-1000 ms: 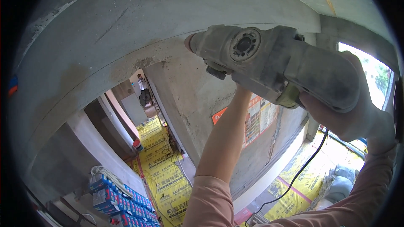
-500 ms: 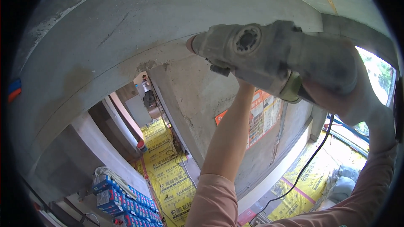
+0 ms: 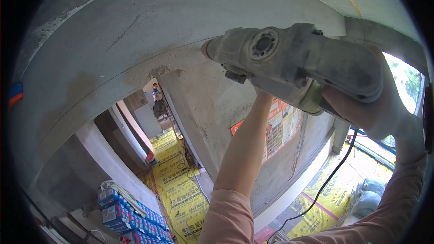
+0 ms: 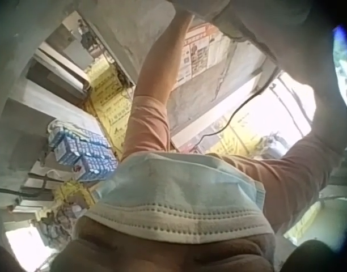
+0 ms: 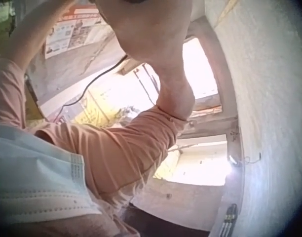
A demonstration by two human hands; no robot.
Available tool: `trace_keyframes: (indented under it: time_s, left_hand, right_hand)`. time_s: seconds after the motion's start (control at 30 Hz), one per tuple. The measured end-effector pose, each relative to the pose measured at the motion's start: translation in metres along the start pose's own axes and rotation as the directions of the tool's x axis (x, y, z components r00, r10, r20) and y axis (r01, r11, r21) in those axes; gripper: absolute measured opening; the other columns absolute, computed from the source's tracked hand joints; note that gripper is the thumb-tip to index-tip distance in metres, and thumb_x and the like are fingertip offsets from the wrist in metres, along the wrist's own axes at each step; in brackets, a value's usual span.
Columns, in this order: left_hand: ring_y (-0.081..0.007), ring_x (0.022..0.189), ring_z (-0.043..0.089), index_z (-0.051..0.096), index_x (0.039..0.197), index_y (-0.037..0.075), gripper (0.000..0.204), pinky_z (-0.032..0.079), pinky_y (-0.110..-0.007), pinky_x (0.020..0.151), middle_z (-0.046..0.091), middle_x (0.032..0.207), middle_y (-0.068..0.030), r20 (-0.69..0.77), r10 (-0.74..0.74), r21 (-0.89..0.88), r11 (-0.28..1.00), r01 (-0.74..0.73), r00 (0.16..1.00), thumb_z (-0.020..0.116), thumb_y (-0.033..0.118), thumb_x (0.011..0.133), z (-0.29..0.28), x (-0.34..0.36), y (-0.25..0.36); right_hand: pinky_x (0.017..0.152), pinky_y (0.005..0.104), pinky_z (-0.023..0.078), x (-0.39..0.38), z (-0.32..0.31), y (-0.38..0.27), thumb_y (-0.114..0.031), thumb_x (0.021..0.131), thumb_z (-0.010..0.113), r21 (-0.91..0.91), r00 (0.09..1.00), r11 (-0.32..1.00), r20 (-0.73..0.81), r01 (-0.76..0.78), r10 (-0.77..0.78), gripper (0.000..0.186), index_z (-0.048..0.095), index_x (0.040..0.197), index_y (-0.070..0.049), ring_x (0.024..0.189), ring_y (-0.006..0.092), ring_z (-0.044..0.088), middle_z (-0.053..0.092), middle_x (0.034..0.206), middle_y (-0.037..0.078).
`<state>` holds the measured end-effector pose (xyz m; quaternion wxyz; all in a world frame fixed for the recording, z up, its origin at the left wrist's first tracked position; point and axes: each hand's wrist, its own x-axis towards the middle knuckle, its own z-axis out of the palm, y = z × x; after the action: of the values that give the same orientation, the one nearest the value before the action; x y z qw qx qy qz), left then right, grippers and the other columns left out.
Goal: The recorder uses a rotary hammer drill to create holes and chip at a concrete beam in an indoor renovation site.
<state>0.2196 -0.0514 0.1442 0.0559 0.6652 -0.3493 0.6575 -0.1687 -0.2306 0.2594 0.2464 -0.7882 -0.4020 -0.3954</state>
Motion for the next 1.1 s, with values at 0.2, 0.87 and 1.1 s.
trace_keyframes:
  time_s: [0.2,0.87,1.1]
  left_hand:
    - [-0.0220,0.136,0.039,0.036,0.145,0.008,0.057,0.027,-0.040,0.115,0.042,0.149,-0.0106,-0.025,-0.380,-0.980,0.192,0.052,0.925,0.036,0.047,0.103,0.034,-0.005,0.005]
    - [-0.0214,0.132,0.041,0.037,0.145,0.007,0.055,0.033,-0.035,0.111,0.045,0.145,-0.0109,-0.124,-0.146,-0.467,0.882,0.073,0.981,0.049,0.036,0.100,-0.008,0.012,0.012]
    - [-0.0212,0.132,0.042,0.038,0.144,0.006,0.054,0.033,-0.035,0.111,0.045,0.144,-0.0109,-0.122,-0.145,-0.485,0.872,0.069,0.982,0.049,0.035,0.100,-0.009,0.024,0.010]
  right_hand:
    - [0.086,0.0348,0.049,0.001,0.005,0.002,-0.005,0.082,0.072,-0.089,0.999,0.996,-0.038,-0.024,0.021,0.048,0.048,0.123,0.000,0.099,0.0200,0.063,0.063,0.108,0.011]
    - [0.085,0.0333,0.051,0.007,0.004,0.006,0.000,0.077,0.071,0.026,0.997,0.999,-0.075,0.028,-0.026,0.054,0.047,0.125,0.000,0.098,0.0194,0.066,0.066,0.107,0.012]
    - [0.085,0.0335,0.050,0.006,-0.002,0.014,-0.004,0.077,0.075,-0.094,0.988,0.986,-0.063,0.135,-0.141,0.056,0.047,0.125,0.000,0.099,0.0189,0.065,0.064,0.108,0.011]
